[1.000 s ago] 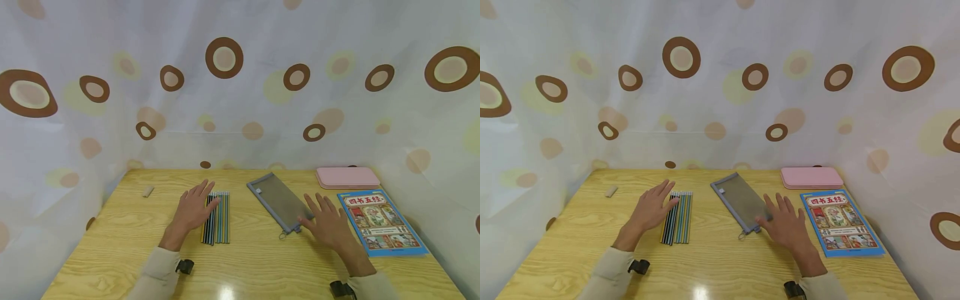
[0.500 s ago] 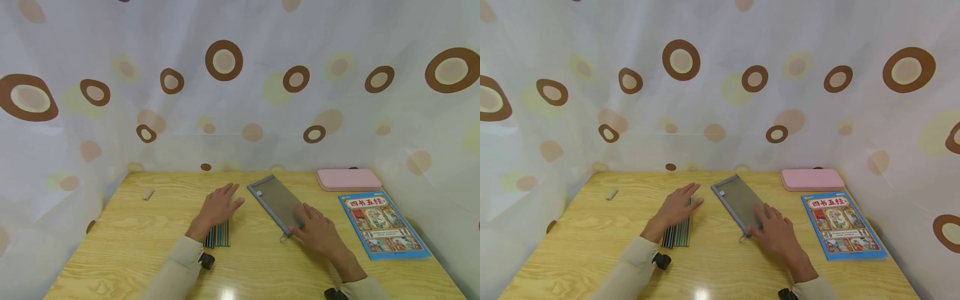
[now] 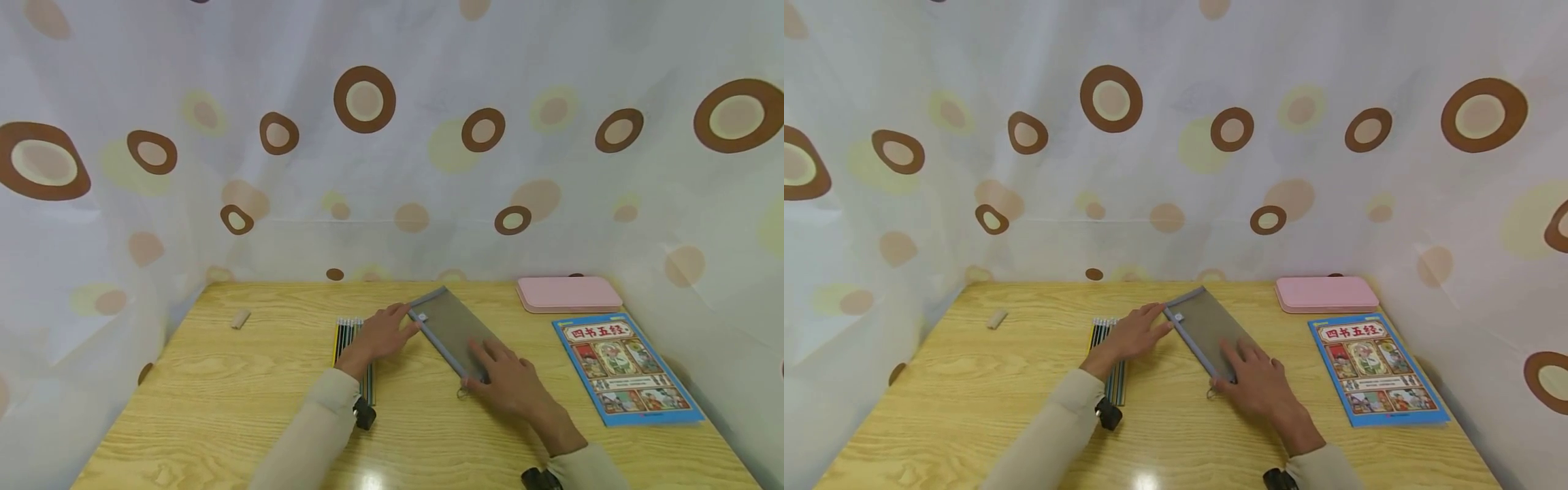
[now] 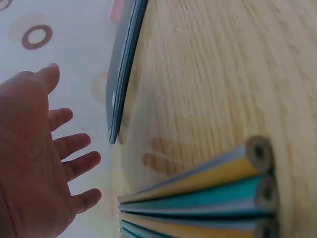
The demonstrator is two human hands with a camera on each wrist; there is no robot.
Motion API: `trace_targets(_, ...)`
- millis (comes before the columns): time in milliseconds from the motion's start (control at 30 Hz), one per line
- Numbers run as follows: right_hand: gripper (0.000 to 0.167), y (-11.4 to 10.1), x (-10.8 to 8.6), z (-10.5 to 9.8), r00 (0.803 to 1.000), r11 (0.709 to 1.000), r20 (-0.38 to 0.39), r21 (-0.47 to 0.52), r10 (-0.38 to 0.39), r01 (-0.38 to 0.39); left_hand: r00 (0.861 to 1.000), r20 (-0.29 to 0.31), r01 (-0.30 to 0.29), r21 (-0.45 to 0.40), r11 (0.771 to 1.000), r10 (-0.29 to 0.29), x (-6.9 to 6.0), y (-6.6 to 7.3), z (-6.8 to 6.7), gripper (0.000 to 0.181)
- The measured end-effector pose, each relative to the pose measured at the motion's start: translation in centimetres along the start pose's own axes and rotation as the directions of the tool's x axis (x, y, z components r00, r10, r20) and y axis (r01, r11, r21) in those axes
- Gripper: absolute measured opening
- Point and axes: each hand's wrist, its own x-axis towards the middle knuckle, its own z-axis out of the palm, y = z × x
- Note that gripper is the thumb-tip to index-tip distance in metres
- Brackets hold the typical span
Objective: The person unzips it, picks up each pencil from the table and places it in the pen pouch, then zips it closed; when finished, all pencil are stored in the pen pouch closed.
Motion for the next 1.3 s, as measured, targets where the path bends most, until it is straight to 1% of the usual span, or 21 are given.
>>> trace_targets(67,0.07,0.1,0.0,0.1,1.0,1.0,0.011,-0.009,-0.004,0.004,1.0,0.012,0.006,-0.005,1.0,-0.006,0.4,0.2,0.2,0.059)
trace_targets(167,0.067,0.1,0.0,0.2,1.0,1.0,0.024,-0.009,-0.014,0.014,1.0,0.02,0.019,0.025,1.0,-0.02,0.9,0.3,0.7,0.059)
trace_targets(333,0.061,0.0,0.0,0.3,0.999,0.999,0.008,0.017,-0.04,0.04,0.999,0.003,0.04,0.087,0.995,-0.041,1.4,0.2,1.2,0.058)
trace_targets(500,0.051,0.0,-0.2,0.5,0.999,0.999,0.018,0.02,-0.036,0.036,0.999,-0.013,0.05,0.119,0.992,-0.049,1.6,0.3,1.4,0.056)
trace_targets(600,0.047,0.1,-0.2,0.6,0.999,0.999,0.038,0.019,-0.04,0.039,0.998,-0.015,0.063,0.114,0.991,-0.062,1.7,0.3,1.5,0.056)
trace_targets(700,0.048,0.1,-0.3,0.4,0.997,0.998,0.057,0.051,-0.046,0.043,0.998,-0.016,0.066,0.118,0.991,-0.065,1.9,0.3,1.5,0.057)
trace_targets(833,0.054,0.4,-0.3,0.0,0.996,0.994,0.068,0.089,-0.066,0.06,0.998,-0.028,0.061,0.145,0.988,-0.058,2.2,0.3,1.5,0.057)
trace_targets(933,0.056,0.7,-0.2,0.0,0.994,0.992,0.05,0.09,-0.094,0.089,0.998,-0.036,0.064,0.157,0.985,-0.059,2.5,0.2,1.5,0.055)
trace_targets(1000,0.054,0.9,-0.2,0.1,0.993,0.99,0.039,0.088,-0.11,0.106,0.997,-0.027,0.072,0.169,0.983,-0.068,2.6,0.2,1.5,0.052)
trace_targets(1100,0.052,1.1,-0.3,0.3,0.992,0.99,0.025,0.082,-0.121,0.119,0.997,-0.023,0.079,0.161,0.984,-0.076,2.7,0.1,1.6,0.048)
trace_targets(1167,0.05,1.2,-0.3,0.4,0.992,0.989,0.017,0.077,-0.128,0.126,0.997,-0.031,0.08,0.137,0.987,-0.076,2.7,0.0,1.6,0.049)
trace_targets(1300,0.041,1.4,-0.5,0.3,0.99,0.987,-0.012,0.073,-0.139,0.14,0.994,-0.08,0.076,0.071,0.995,-0.07,2.5,-0.2,1.5,0.048)
